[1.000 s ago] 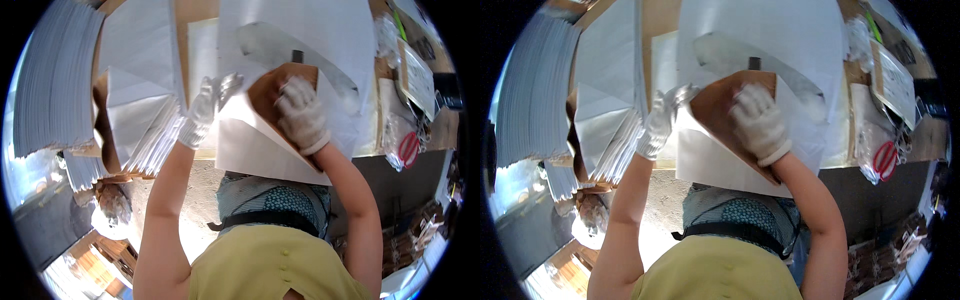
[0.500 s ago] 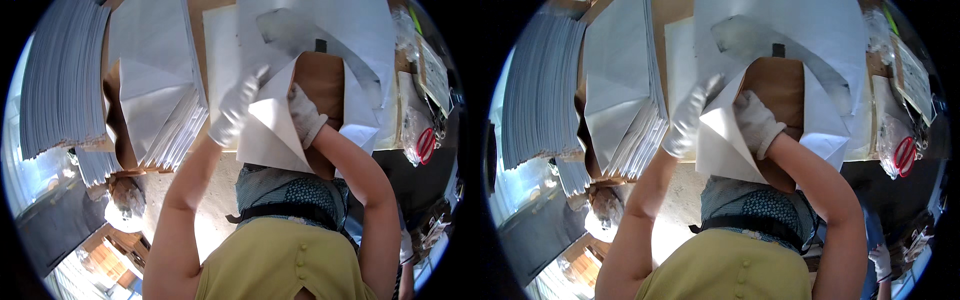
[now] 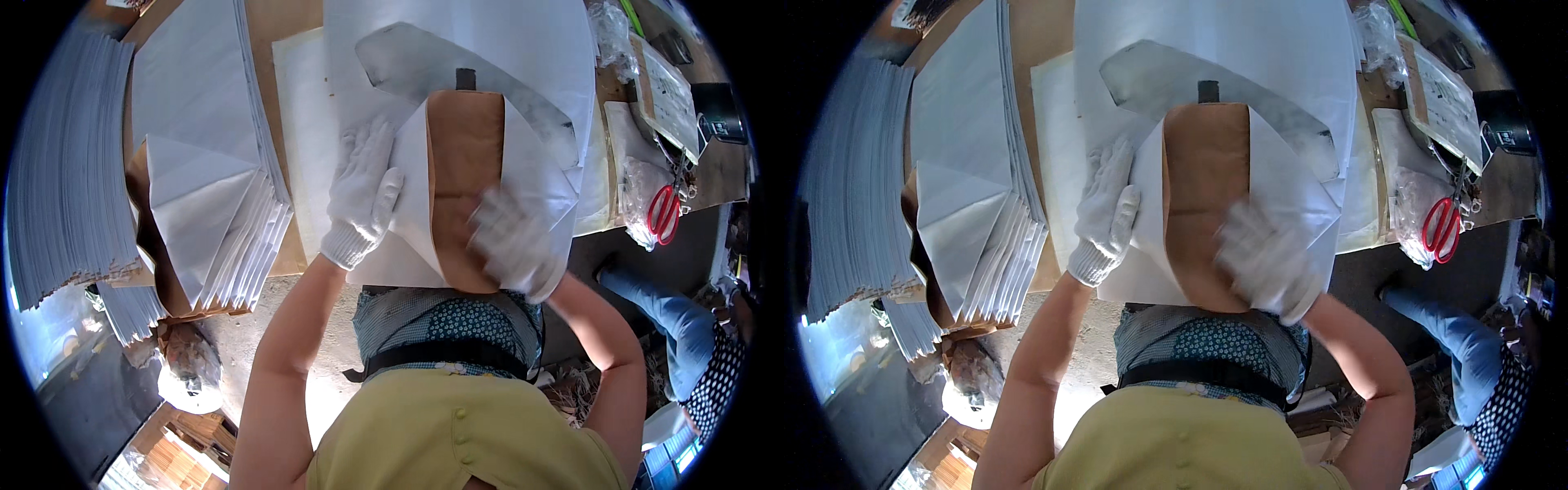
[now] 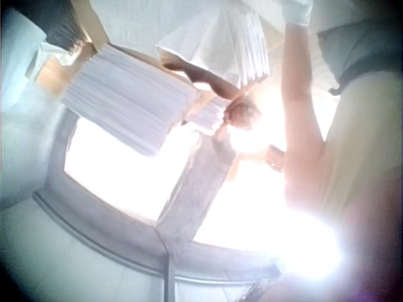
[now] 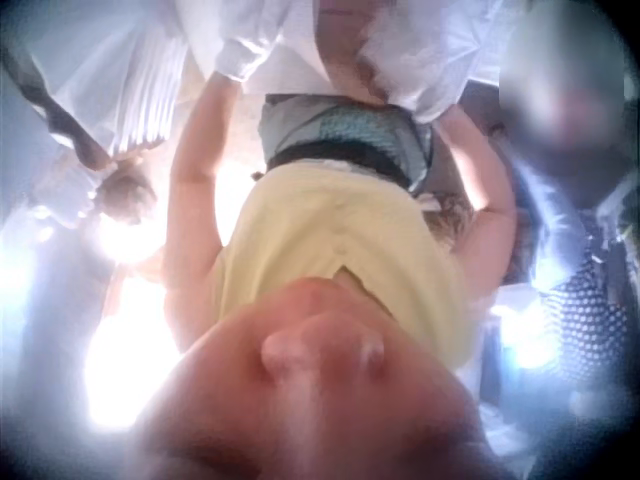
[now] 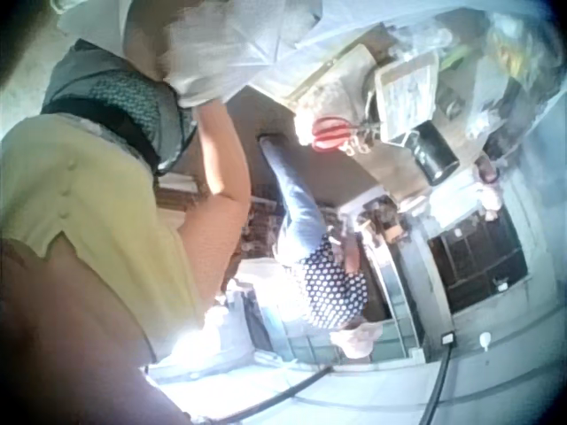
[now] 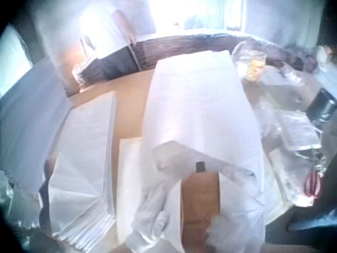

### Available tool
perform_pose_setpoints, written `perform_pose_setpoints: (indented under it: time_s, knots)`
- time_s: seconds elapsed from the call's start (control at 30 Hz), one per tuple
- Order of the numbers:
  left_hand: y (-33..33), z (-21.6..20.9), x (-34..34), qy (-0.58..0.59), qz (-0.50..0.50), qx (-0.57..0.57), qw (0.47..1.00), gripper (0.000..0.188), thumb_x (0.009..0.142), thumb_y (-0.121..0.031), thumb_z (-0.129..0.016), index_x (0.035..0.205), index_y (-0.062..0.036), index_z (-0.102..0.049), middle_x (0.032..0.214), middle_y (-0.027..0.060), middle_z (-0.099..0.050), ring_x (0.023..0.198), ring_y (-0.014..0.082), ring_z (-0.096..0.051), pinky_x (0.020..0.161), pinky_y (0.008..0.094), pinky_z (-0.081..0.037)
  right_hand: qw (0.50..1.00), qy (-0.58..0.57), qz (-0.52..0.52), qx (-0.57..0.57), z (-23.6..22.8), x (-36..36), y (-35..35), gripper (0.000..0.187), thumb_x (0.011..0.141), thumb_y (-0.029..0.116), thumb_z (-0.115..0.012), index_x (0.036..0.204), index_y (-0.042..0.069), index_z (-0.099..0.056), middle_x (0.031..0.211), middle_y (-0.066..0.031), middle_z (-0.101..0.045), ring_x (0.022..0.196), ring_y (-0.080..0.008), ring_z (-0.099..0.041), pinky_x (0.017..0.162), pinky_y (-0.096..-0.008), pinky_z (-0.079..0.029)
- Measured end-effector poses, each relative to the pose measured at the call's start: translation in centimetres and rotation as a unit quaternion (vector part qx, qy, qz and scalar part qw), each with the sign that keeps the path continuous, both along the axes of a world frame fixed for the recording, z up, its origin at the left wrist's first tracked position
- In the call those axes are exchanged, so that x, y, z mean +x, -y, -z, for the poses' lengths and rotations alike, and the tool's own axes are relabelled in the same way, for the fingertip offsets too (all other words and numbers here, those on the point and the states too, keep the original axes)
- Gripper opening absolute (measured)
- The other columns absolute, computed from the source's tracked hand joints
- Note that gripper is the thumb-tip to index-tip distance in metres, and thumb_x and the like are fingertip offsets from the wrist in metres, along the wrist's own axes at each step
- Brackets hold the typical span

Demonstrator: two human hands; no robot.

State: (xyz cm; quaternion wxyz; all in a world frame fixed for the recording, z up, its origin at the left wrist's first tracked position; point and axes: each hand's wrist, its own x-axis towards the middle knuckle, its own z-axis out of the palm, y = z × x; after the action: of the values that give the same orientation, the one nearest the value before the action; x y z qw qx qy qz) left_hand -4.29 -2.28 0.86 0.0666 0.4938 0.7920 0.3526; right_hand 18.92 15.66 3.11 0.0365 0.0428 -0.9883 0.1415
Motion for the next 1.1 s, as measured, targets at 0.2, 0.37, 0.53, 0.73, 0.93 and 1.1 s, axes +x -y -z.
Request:
perform_pose_setpoints:
  time_s: [0.2,0.37,0.53,0.73,0.93,1.1]
  knots:
    - [0.0,0.6,0.5,-0.094,0.013,-0.038,0.995,0.065,0.104,-0.04,-0.051,0.152,0.0036,-0.049,0.156,0.0264,-0.05,0.149,0.044,-0.043,0.127,0.0557,-0.026,0.968,0.056,-0.203,-0.134,0.3,0.4,2.2,0.063,0.059,0.035,-0.081,0.117,0.011,-0.071,0.137,-0.0056,-0.064,0.145,-0.0304,-0.046,0.128,-0.0531,-0.031]
    - [-0.6,0.4,0.7,-0.158,0.013,-0.099,0.982,0.069,0.102,-0.039,-0.054,0.154,0.0062,-0.046,0.157,0.0299,-0.048,0.151,0.045,-0.041,0.128,0.0542,-0.024,0.958,0.02,-0.227,-0.173,0.9,-0.2,1.5,0.061,0.054,0.033,-0.083,0.111,0.012,-0.074,0.136,-0.0008,-0.065,0.144,-0.0305,-0.047,0.128,-0.052,-0.033]
    - [-5.2,-0.1,2.9,-0.134,-0.015,-0.154,0.979,0.078,0.102,-0.044,-0.057,0.158,0.0067,-0.038,0.161,0.0312,-0.042,0.154,0.0458,-0.035,0.129,0.0529,-0.021,0.943,0.032,-0.266,-0.195,1.5,-1.9,0.5,0.057,0.057,0.031,-0.082,0.11,0.013,-0.074,0.136,-0.0004,-0.065,0.142,-0.03,-0.049,0.127,-0.0509,-0.035]
    - [-4.9,-0.9,2.8,-0.108,0.044,-0.104,0.988,0.08,0.1,-0.046,-0.061,0.157,0.0049,-0.039,0.166,0.0266,-0.036,0.155,0.0438,-0.031,0.131,0.052,-0.019,0.99,-0.12,-0.076,-0.02,1.7,-0.6,-3.4,0.058,0.075,0.028,-0.078,0.13,0.012,-0.07,0.144,-0.0119,-0.06,0.14,-0.0343,-0.052,0.121,-0.0531,-0.041]
    - [-3.4,-0.3,4.4,-0.091,0.008,-0.111,0.99,0.086,0.095,-0.053,-0.064,0.153,0.0071,-0.044,0.16,0.0295,-0.042,0.152,0.0461,-0.037,0.128,0.0535,-0.023,0.984,-0.059,0.161,0.051,0.6,0.8,-4.5,0.061,0.091,0.034,-0.069,0.144,0.003,-0.06,0.154,-0.0179,-0.053,0.147,-0.041,-0.044,0.125,-0.0561,-0.032]
    - [-6.8,-1.7,4.2,-0.069,0.0,-0.163,0.984,0.092,0.096,-0.055,-0.063,0.16,0.0042,-0.034,0.167,0.0283,-0.031,0.157,0.0452,-0.025,0.131,0.0494,-0.016,0.982,-0.129,0.134,0.024,-2.8,-8.7,-2.4,0.051,0.091,0.032,-0.068,0.134,0.005,-0.067,0.138,-0.0144,-0.063,0.138,-0.036,-0.052,0.118,-0.0502,-0.039]
